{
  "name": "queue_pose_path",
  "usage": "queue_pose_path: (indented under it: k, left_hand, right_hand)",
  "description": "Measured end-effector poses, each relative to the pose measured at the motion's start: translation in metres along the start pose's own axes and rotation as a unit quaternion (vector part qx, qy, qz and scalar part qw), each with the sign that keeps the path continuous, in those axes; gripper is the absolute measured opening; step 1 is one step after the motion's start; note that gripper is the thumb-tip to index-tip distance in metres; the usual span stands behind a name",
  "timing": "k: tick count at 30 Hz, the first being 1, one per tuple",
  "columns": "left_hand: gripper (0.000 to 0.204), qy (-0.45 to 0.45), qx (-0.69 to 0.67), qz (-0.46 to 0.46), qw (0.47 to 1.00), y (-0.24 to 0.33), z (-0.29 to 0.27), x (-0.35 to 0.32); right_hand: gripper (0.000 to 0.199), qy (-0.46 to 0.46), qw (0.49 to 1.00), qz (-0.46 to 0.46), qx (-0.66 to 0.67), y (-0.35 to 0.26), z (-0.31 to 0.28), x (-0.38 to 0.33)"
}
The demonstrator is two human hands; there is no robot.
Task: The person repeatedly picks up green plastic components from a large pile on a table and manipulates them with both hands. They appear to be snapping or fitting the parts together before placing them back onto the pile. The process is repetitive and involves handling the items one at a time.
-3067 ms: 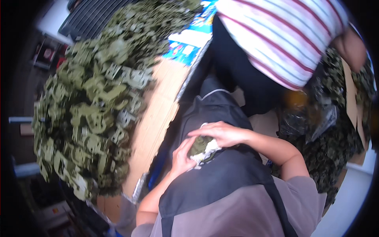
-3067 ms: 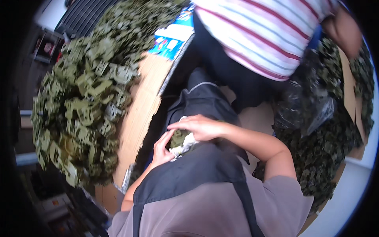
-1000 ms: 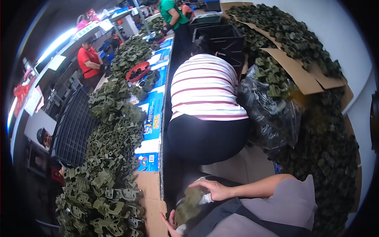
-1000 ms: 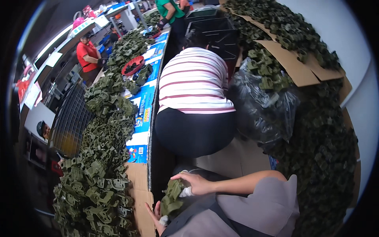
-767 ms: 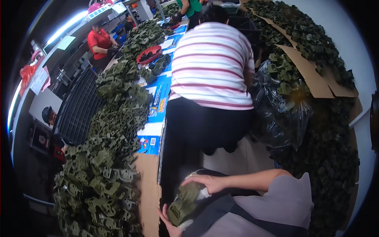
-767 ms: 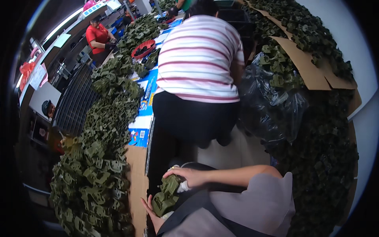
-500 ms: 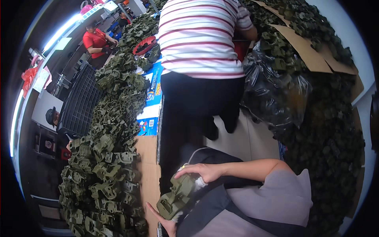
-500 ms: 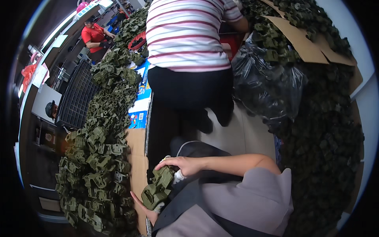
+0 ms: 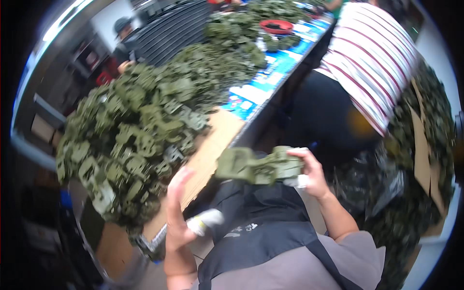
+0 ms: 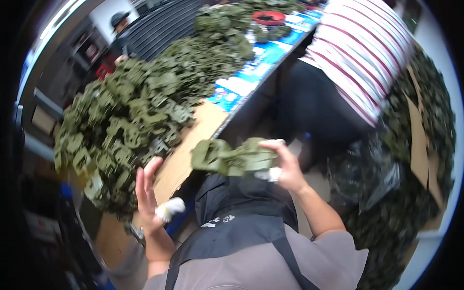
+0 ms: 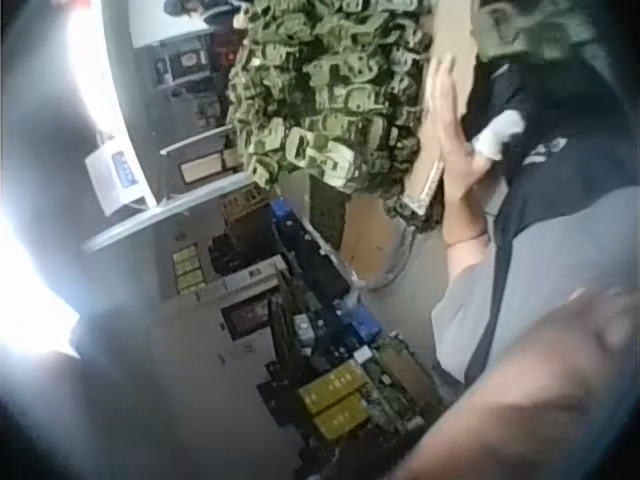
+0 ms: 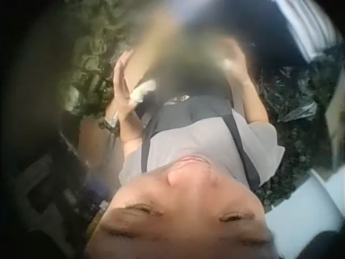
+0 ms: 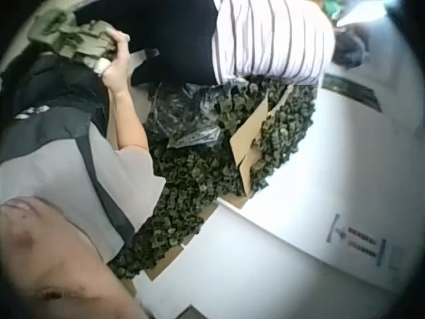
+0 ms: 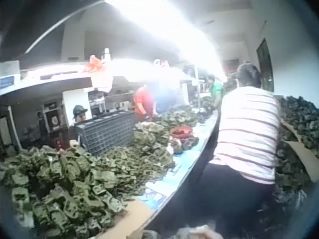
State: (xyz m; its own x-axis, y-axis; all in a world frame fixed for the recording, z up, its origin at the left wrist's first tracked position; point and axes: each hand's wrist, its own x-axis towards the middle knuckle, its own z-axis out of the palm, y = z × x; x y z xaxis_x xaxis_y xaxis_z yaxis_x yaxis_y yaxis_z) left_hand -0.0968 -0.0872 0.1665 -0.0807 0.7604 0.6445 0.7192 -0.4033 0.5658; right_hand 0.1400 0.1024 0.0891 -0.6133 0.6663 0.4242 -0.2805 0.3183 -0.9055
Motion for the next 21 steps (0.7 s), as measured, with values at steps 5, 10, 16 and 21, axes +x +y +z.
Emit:
queue_pose_path:
  k: [5,10,16,21]
  left_hand:
    - [0.106,0.177,-0.198,-0.145,0.953,-0.029,0.028,0.042]
    - [0.111,0.263,-0.477,-0.262,0.797,-0.076,0.095,0.052]
    - [0.096,0.239,-0.414,-0.273,0.835,-0.125,0.085,0.071]
    - [0.079,0.202,-0.426,-0.332,0.817,-0.143,0.058,0.083]
  right_hand:
    - [0.055,0.067,0.945,0.112,0.301,0.018,0.021,0.047]
    - [0.061,0.017,0.943,0.118,0.312,0.057,0.064,0.051]
    - [0.070,0.027,0.956,0.060,0.286,0.073,0.073,0.092]
    - [0.048,0.222,0.946,0.024,0.236,0.099,0.054,0.212]
